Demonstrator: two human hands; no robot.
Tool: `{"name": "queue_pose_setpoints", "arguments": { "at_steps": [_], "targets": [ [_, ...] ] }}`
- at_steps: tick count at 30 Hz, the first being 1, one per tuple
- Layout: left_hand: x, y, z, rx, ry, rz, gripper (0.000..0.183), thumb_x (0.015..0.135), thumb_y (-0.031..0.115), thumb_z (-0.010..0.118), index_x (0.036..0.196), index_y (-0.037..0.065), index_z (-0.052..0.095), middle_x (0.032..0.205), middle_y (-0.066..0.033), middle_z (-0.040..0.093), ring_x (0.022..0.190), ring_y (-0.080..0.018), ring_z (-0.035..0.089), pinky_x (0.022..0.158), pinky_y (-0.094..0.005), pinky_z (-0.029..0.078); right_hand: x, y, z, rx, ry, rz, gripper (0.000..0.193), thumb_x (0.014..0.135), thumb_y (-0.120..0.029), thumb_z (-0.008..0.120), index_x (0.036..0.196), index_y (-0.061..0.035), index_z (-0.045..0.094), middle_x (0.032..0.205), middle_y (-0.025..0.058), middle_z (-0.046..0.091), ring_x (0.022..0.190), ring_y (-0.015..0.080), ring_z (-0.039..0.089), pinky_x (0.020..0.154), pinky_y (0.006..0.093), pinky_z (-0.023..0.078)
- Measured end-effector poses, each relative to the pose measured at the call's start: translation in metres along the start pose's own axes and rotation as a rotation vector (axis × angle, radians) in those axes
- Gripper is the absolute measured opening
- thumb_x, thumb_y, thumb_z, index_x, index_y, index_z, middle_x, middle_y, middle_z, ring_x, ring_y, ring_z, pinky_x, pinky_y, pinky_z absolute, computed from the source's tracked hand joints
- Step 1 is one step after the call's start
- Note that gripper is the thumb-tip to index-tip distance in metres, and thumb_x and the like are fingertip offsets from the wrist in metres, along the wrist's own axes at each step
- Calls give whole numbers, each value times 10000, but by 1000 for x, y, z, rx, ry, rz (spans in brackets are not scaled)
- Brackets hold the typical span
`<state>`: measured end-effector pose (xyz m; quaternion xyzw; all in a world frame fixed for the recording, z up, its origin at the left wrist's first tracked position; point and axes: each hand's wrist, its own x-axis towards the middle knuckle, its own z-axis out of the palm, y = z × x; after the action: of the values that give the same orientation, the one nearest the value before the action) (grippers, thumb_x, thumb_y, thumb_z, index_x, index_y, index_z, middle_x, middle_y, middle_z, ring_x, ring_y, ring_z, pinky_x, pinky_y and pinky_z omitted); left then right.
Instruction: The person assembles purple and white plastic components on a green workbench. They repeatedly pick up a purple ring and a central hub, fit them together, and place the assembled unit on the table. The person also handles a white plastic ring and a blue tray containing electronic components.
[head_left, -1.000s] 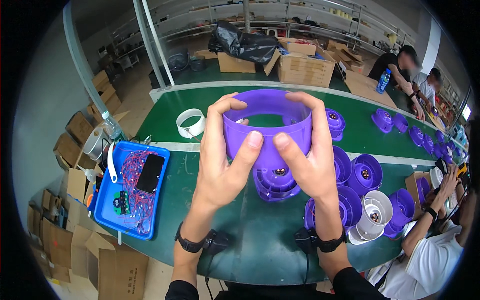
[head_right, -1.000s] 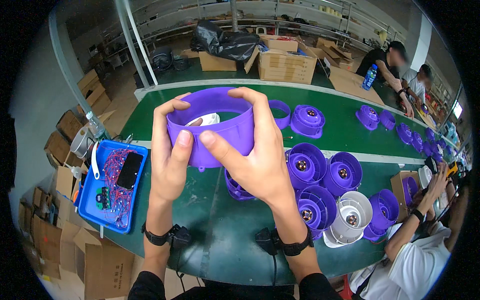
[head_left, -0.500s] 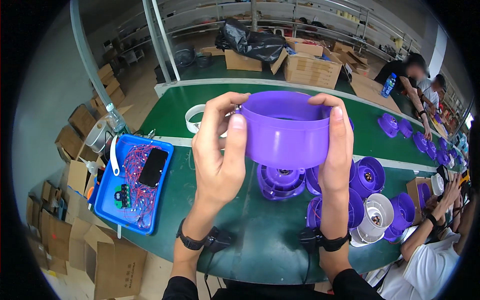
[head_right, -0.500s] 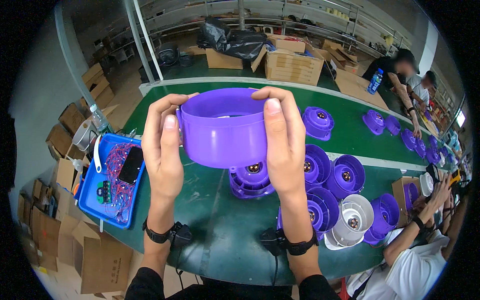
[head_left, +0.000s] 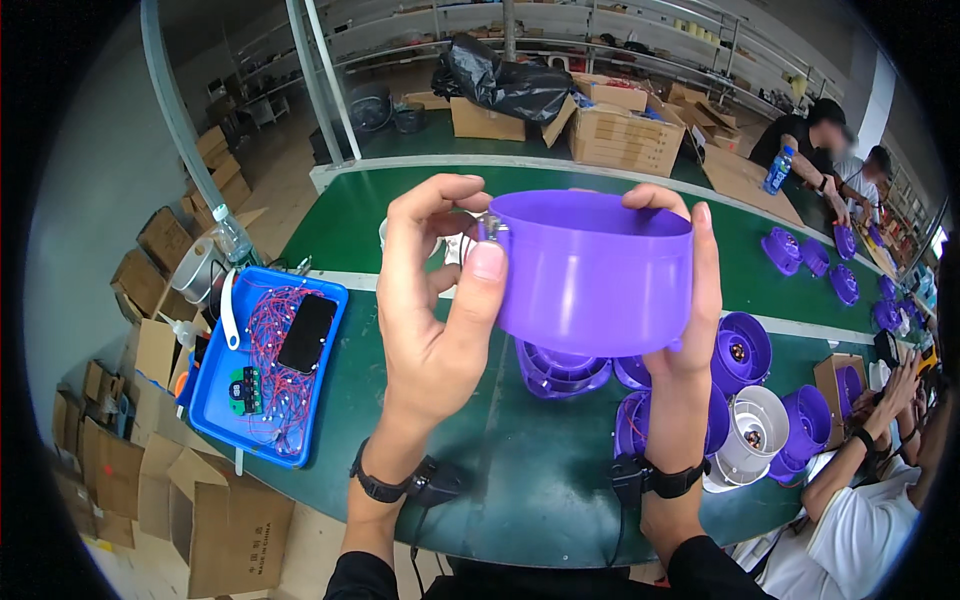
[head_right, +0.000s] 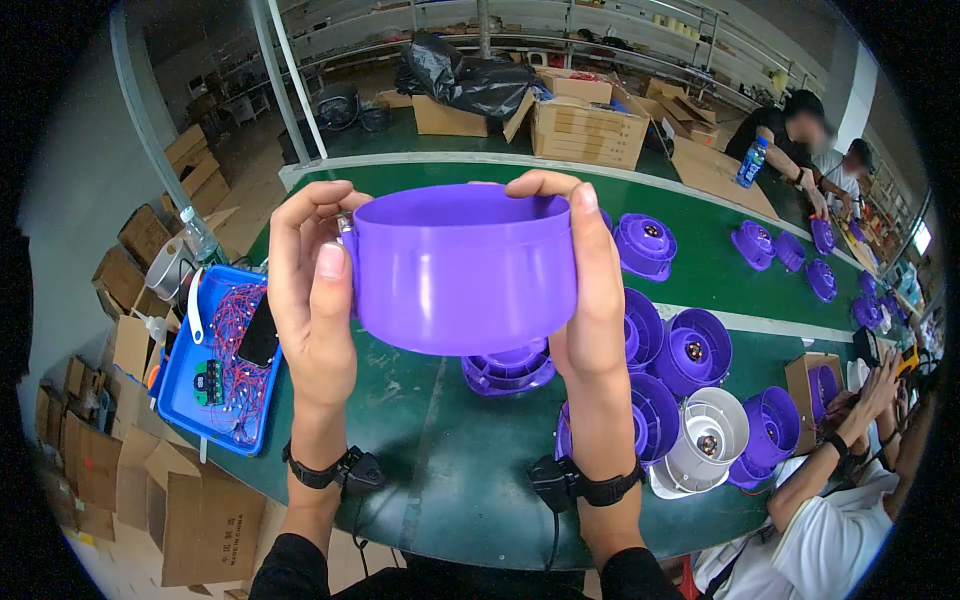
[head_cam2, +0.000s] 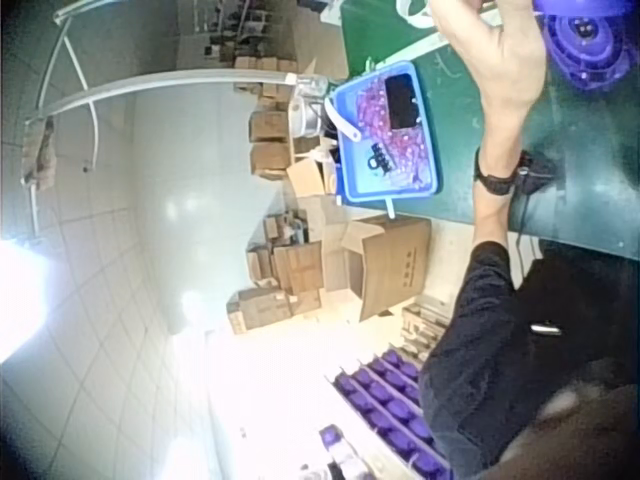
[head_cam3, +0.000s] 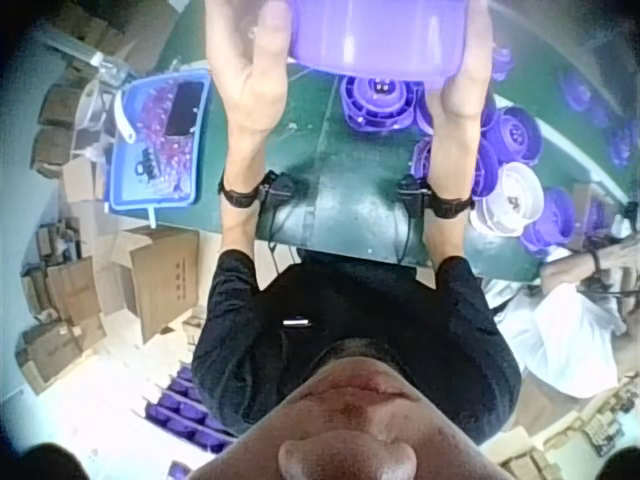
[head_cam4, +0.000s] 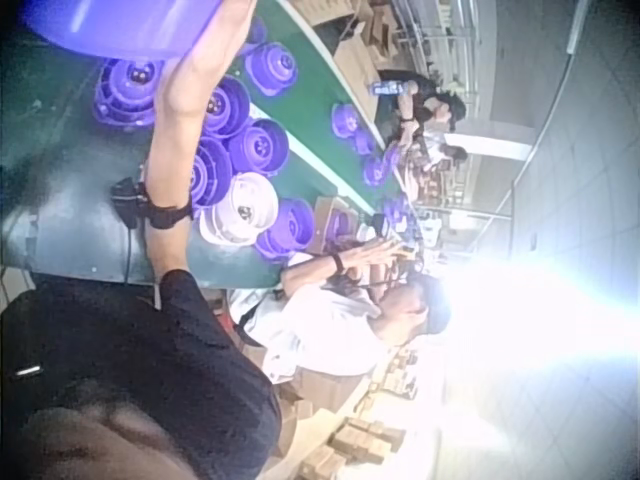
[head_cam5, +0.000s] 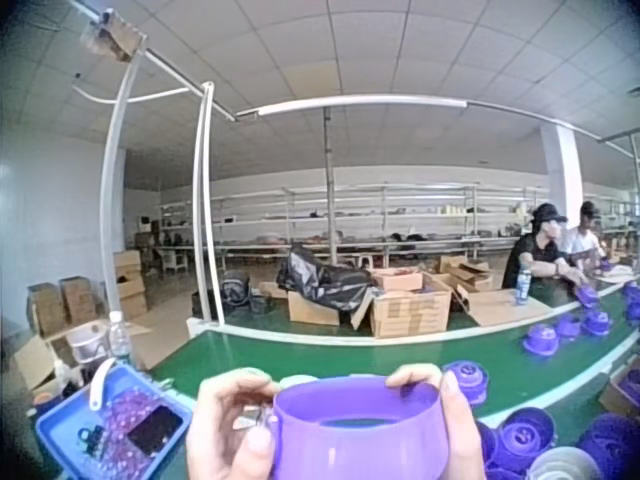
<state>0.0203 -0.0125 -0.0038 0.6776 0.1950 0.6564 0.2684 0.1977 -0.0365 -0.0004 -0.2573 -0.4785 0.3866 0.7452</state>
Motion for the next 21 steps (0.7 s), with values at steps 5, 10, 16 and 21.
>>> {"name": "queue_pose_setpoints", "arguments": {
  "at_steps": [5,10,16,21],
  "targets": [
    [3,8,-4,-47,-70,19,366,857,166,670,1170,4,574,1143,-90,516,905,-126,529,698,-239,506,4,11,-22,440,-60,216,445,1045,-370,363,1149,-14,610,1053,98,667,968,172,643,875,303,498],
    [4,11,-6,-44,-112,51,353,842,156,692,1133,-16,590,1136,-95,519,851,-114,533,653,-223,504,2,10,-24,653,-150,236,420,1041,-357,382,1167,-34,618,1099,81,666,1031,196,631,927,343,480],
    [6,11,-10,1,-104,161,509,782,186,762,1224,12,578,1189,-121,533,856,-148,556,625,-235,510,1,15,-19,566,-90,151,420,1044,-353,368,1152,-31,616,1073,82,667,1025,181,627,919,335,477],
    [6,16,-5,366,-188,289,614,686,41,722,1279,61,565,1144,-154,597,837,-217,618,614,-280,513,3,4,-3,97,39,79,443,1044,-356,347,1113,12,584,958,109,669,899,155,642,770,282,517]
  ]
}}
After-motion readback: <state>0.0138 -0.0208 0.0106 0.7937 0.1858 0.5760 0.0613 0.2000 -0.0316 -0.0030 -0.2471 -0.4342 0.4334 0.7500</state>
